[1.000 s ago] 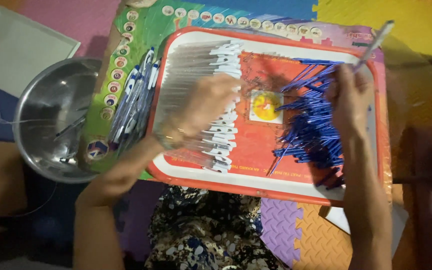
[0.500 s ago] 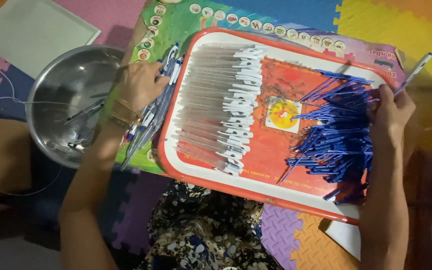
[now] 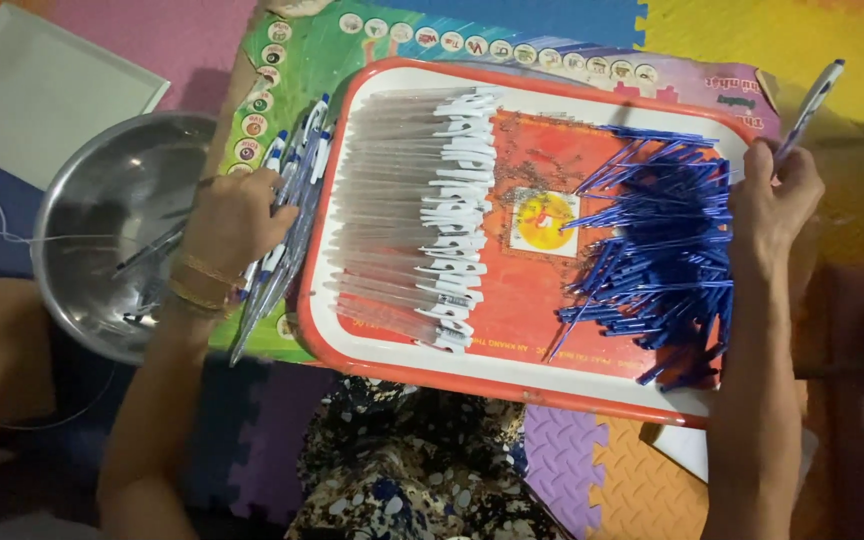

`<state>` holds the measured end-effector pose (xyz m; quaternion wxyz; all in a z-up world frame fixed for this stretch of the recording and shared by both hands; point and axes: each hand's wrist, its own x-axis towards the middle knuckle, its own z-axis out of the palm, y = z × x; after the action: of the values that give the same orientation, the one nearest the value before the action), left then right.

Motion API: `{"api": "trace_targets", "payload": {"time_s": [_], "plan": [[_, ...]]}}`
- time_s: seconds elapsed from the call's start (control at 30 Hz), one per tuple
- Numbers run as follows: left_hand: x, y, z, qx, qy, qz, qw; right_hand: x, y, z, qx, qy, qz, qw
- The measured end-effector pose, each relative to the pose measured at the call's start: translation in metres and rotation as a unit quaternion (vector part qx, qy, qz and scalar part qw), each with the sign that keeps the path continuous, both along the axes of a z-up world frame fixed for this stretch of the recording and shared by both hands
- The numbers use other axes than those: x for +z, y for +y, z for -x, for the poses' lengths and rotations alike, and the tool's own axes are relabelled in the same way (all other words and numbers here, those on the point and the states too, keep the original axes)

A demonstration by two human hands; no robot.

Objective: Assembling ballpoint pens by inserting ink refills into barrels and attaching caps.

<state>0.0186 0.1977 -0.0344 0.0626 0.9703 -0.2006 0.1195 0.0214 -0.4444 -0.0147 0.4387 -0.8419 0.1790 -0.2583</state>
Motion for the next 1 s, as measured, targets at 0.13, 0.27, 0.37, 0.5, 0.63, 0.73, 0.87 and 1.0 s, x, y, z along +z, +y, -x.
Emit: {"api": "trace_targets", "payload": {"time_s": [0.13, 0.27, 0.37, 0.5, 0.63, 0.73, 0.87, 1.0], "plan": [[-0.008, -0.022, 0.007, 0.098, -0.055, -0.102, 0.988, 0.007, 0.01, 0.008, 0.041, -0.003, -0.072, 0.997], [-0.007, -0.021, 0.005, 0.116, -0.06, -0.084, 0.988, 0.009, 0.017, 0.007, 0.059, -0.018, -0.149, 0.987], [0.01, -0.013, 0.009, 0.069, -0.04, -0.051, 0.996, 0.004, 0.019, 0.003, 0.054, -0.031, -0.213, 0.975], [0.029, -0.009, 0.005, -0.096, 0.001, 0.118, 0.988, 0.007, 0.032, 0.008, 0.132, -0.045, -0.25, 0.958], [0.088, -0.072, 0.034, -0.204, 0.142, 0.294, 0.923, 0.041, 0.127, 0.021, 0.16, 0.031, -0.264, 0.951], [0.083, -0.114, 0.045, -0.118, 0.339, 0.411, 0.838, 0.06, 0.186, 0.028, 0.287, -0.042, -0.275, 0.916], [0.061, -0.144, 0.044, -0.178, 0.386, 0.391, 0.816, 0.083, 0.221, 0.024, 0.397, -0.065, -0.259, 0.878], [0.062, -0.17, 0.037, -0.216, 0.456, 0.505, 0.7, 0.082, 0.239, 0.033, 0.455, -0.039, -0.17, 0.873]]}}
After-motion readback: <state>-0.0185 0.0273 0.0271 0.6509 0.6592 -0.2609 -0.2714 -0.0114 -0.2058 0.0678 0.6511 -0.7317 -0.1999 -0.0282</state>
